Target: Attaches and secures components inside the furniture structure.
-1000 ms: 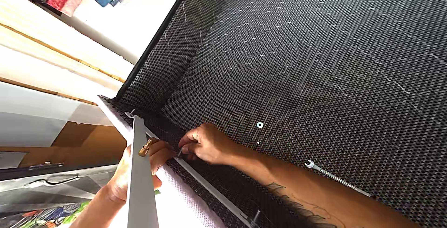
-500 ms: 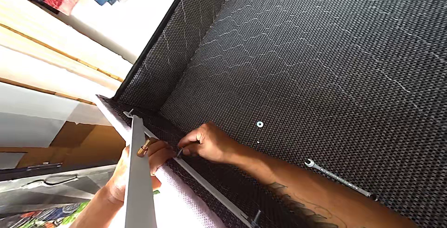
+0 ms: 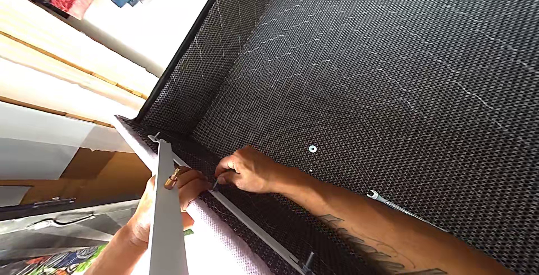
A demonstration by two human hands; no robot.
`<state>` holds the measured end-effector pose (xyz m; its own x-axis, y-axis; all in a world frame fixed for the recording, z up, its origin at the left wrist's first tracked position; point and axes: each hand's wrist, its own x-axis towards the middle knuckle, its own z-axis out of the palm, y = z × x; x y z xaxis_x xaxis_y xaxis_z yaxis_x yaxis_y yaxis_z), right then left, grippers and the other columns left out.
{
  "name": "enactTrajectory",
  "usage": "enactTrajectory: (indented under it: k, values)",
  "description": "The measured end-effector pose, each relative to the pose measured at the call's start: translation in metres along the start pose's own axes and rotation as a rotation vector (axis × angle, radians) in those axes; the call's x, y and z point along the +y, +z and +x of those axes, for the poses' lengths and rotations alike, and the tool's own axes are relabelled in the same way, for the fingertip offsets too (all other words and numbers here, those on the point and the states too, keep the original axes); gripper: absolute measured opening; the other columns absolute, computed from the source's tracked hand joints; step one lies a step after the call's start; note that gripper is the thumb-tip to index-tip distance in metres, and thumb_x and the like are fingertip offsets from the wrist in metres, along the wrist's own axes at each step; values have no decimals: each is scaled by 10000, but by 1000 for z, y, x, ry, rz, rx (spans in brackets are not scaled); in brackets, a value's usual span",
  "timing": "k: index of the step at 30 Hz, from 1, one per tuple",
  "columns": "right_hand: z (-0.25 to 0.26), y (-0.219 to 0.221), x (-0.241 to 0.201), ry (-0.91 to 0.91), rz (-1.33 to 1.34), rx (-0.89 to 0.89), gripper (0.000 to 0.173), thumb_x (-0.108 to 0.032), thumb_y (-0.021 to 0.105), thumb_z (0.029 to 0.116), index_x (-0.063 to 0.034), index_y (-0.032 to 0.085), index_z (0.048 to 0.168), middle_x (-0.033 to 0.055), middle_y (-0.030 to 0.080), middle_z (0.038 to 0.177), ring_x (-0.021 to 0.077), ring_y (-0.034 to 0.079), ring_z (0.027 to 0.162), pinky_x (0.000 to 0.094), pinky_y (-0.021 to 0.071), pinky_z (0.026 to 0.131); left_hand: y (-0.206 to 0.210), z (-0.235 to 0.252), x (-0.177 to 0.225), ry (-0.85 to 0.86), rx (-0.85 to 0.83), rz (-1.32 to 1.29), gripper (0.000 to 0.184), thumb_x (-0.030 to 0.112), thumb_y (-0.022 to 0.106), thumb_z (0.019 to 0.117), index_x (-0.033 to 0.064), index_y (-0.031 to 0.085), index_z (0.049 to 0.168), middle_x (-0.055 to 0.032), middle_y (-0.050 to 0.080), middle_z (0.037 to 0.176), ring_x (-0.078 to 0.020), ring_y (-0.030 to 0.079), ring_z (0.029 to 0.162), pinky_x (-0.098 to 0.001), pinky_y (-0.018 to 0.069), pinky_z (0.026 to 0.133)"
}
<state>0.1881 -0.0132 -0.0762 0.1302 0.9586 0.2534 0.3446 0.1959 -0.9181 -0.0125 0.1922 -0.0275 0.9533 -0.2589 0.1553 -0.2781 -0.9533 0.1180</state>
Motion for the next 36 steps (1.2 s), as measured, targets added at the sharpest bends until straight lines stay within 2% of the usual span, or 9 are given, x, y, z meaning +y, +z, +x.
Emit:
enactTrajectory:
  k: [6,11,18,21,26,28,33,35,36]
  values:
    - [-4,7,1,-5,36,57,153,-142,638,992,-98,784,1005,13,749,813,97,700,722,327,582,703,2,-4,-4,10,12,-9,335,473,670,840,224,739,1052,40,721,1036,-124,666,1011,-381,515,947]
    - [-3,6,-2,47,-35,11,332,-279,563,1046,-82,740,846,8,634,665,107,604,627,324,472,580,2,-4,-4,5,24,3,323,466,664,842,231,741,1049,47,721,1029,-120,665,1007,-378,513,948]
    - [2,3,5,2,44,6,269,-237,607,1020,-77,774,884,13,679,713,98,629,670,323,497,627,1,-1,-1,0,6,13,308,459,683,840,223,744,1028,40,725,1022,-124,673,1001,-372,529,932]
    - [5,7,5,26,-4,-9,445,-331,526,1063,-70,640,721,26,544,615,148,554,597,364,423,552,1,-1,-2,11,3,9,321,458,684,835,217,738,1040,36,720,1028,-124,668,993,-367,523,923]
    - [10,10,6,117,22,-89,555,-408,409,1102,-64,636,730,51,558,649,192,580,647,413,447,592,1,-3,-2,2,2,7,331,472,668,833,223,737,1039,36,713,1003,-131,663,984,-384,517,924]
    - [11,15,3,232,123,-86,609,-436,388,1099,-57,600,672,56,530,611,198,558,605,430,433,564,1,-3,-3,7,4,2,339,475,667,834,216,740,1041,30,719,1010,-134,667,986,-390,521,924]
    - [-4,16,-12,617,830,-91,638,-597,341,1071,-143,427,630,-52,352,504,48,337,414,208,280,417,3,-8,-8,-1,10,9,313,463,669,837,231,747,1032,35,723,1019,-133,666,991,-396,513,931]
    - [-12,11,-11,634,882,93,594,-560,410,1068,-115,551,702,-40,470,569,51,401,458,207,319,450,5,-10,-10,-6,12,-4,325,482,685,828,242,747,1039,50,722,1037,-125,661,1010,-396,504,951]
    - [-16,12,-6,592,869,161,509,-492,468,1073,-79,672,857,-4,612,704,68,496,529,215,390,488,6,-12,-9,-8,16,-15,325,479,698,822,239,744,1036,49,720,1037,-126,661,1012,-400,506,952]
